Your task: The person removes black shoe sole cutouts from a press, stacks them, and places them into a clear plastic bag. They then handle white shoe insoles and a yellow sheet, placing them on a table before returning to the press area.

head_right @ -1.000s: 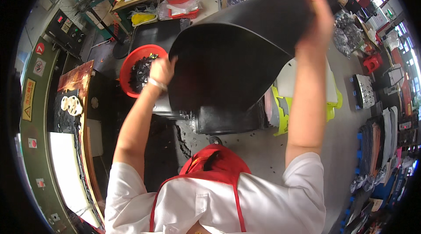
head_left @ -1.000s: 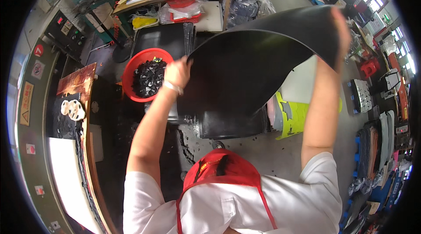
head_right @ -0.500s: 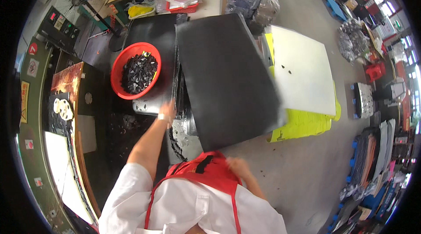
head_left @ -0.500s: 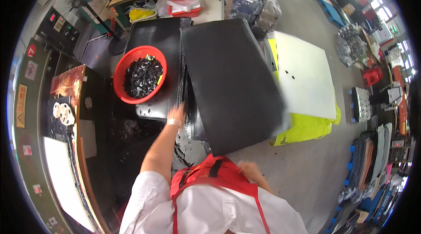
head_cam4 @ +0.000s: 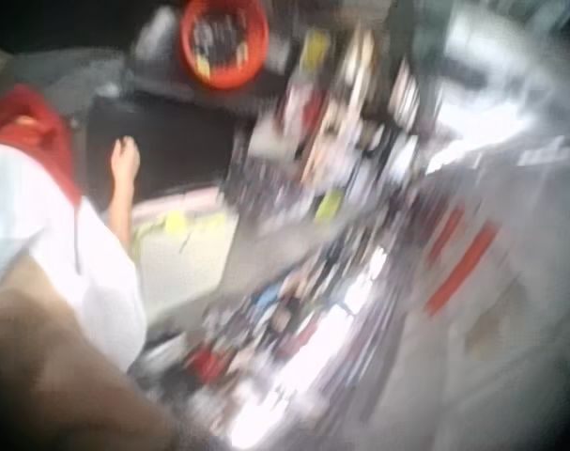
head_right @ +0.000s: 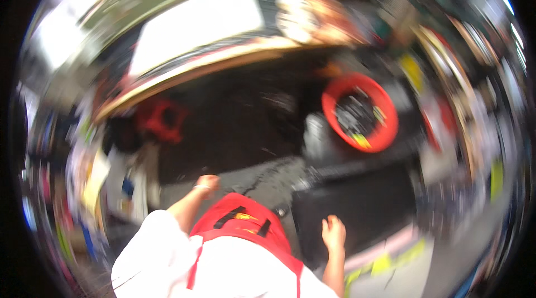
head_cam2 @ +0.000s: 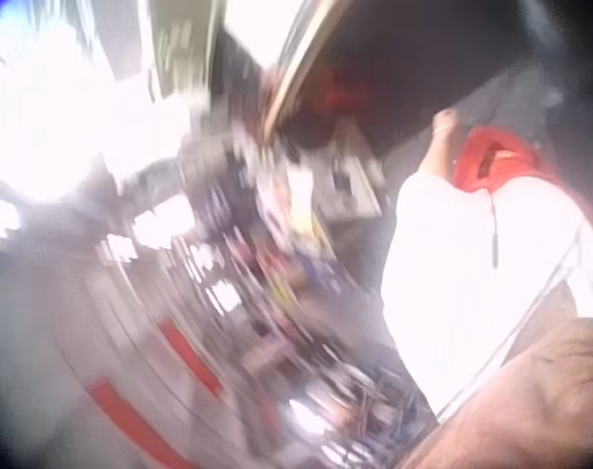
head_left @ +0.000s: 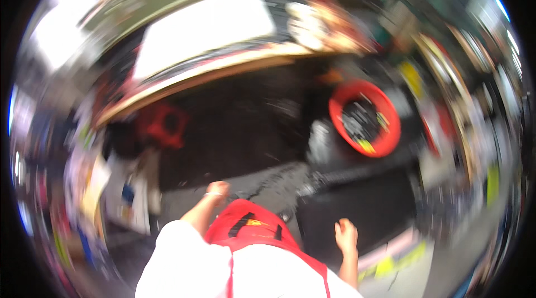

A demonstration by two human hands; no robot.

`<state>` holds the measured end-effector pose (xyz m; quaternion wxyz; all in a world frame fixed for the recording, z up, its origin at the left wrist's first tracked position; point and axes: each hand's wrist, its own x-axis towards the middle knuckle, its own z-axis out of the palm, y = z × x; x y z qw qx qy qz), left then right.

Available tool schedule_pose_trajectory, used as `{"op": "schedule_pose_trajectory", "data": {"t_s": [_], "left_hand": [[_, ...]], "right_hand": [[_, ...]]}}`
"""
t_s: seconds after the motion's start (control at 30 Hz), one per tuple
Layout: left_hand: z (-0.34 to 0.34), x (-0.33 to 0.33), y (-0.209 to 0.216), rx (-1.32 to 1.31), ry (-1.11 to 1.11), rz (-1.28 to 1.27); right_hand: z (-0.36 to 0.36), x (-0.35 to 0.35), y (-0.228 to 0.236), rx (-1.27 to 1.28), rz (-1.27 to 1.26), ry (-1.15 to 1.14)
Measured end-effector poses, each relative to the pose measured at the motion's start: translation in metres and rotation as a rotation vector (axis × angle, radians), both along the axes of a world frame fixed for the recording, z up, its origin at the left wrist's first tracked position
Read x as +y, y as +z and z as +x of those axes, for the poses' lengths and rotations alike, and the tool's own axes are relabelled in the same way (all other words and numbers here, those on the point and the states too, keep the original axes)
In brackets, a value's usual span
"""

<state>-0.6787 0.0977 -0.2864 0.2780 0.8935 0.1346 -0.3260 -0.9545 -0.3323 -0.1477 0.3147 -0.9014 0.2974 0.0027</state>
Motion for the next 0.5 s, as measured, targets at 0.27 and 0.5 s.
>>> {"op": "schedule_pose_trajectory", "data": {"t_s": [0.27, 0.5], "left_hand": [[-0.065, 0.046, 0.018, 0.111, -0.522, -0.038], [-0.056, 0.259, 0.08, -0.265, 0.21, -0.235]], "right_hand": [[0.117, 0.119, -0.003, 0.052, 0.284, 0.633], [0.217, 0.286, -0.006, 0.335, 0.019, 0.909]]}}
